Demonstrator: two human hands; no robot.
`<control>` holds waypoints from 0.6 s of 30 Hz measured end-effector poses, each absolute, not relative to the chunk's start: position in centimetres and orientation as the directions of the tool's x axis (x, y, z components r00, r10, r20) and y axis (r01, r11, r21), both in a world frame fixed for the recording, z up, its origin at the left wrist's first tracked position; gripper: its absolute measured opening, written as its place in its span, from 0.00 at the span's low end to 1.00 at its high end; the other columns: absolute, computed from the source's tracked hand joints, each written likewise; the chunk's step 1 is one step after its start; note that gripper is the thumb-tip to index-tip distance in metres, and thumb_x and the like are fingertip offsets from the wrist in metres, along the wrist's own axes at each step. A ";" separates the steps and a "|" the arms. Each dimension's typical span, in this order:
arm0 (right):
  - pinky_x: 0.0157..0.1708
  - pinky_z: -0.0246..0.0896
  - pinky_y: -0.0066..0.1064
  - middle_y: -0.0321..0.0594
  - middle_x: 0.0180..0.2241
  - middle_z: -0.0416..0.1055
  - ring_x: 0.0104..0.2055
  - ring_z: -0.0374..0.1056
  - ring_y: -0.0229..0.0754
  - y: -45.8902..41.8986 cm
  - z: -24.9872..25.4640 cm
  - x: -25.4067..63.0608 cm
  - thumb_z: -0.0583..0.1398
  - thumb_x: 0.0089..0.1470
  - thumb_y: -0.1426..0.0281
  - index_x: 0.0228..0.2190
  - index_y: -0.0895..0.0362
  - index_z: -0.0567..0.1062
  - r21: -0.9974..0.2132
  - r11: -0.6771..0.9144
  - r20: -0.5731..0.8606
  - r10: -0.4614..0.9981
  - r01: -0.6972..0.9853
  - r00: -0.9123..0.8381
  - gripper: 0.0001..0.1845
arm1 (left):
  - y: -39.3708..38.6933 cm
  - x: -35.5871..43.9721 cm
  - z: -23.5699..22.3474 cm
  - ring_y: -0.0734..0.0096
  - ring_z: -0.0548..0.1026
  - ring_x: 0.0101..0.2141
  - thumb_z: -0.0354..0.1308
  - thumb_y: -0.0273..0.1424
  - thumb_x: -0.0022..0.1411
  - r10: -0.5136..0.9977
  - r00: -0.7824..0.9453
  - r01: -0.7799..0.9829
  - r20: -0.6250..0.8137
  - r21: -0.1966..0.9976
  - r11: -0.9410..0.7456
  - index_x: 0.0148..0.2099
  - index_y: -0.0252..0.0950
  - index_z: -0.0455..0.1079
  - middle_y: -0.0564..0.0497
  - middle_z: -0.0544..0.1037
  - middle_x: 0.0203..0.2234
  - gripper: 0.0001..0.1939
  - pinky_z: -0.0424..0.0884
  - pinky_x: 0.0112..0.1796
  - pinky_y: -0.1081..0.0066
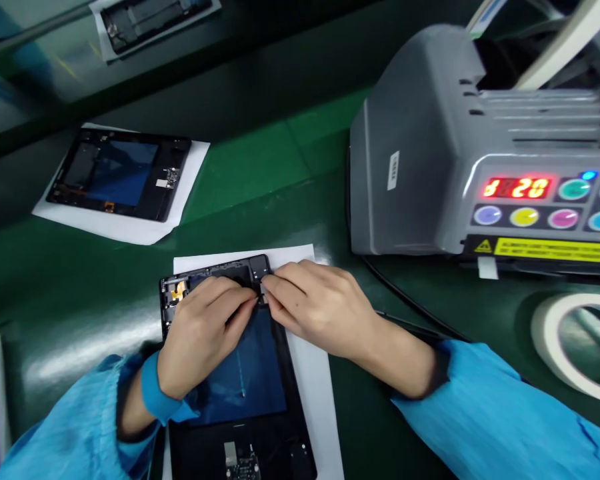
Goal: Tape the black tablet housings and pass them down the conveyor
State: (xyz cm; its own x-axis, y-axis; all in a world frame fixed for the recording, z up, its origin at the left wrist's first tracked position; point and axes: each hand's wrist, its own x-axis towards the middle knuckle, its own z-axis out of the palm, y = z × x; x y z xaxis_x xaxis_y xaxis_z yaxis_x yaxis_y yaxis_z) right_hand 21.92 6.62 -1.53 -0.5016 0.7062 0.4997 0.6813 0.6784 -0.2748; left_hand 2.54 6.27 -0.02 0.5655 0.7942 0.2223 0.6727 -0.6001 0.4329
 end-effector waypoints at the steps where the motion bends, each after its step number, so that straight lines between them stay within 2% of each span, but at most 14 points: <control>1: 0.31 0.67 0.29 0.40 0.32 0.75 0.33 0.71 0.38 6.6 -1.5 21.9 0.59 0.55 0.76 0.36 0.61 0.74 -0.275 0.680 0.498 0.706 0.680 -0.504 0.06 | 6.3 2.5 0.0 0.67 0.71 0.31 0.52 0.25 0.66 0.795 0.564 0.673 0.222 0.435 -0.599 0.38 0.32 0.71 0.49 0.74 0.30 0.07 0.70 0.35 0.66; 18: 0.30 0.67 0.30 0.40 0.31 0.75 0.31 0.71 0.39 6.6 -1.5 21.6 0.60 0.54 0.76 0.34 0.61 0.74 -0.229 0.687 0.488 0.694 0.689 -0.530 0.04 | 6.7 2.4 -0.2 0.68 0.71 0.32 0.53 0.27 0.66 0.839 0.528 0.666 0.130 0.549 -0.505 0.36 0.35 0.72 0.51 0.74 0.29 0.08 0.69 0.36 0.66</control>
State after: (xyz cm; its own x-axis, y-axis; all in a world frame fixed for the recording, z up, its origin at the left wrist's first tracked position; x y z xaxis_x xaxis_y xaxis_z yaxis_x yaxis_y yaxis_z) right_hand 21.63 6.56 -1.48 -0.5300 0.6938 0.4876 0.6891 0.6875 -0.2292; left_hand 2.35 6.72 -0.15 0.5285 0.8389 0.1303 0.6661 -0.5049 0.5489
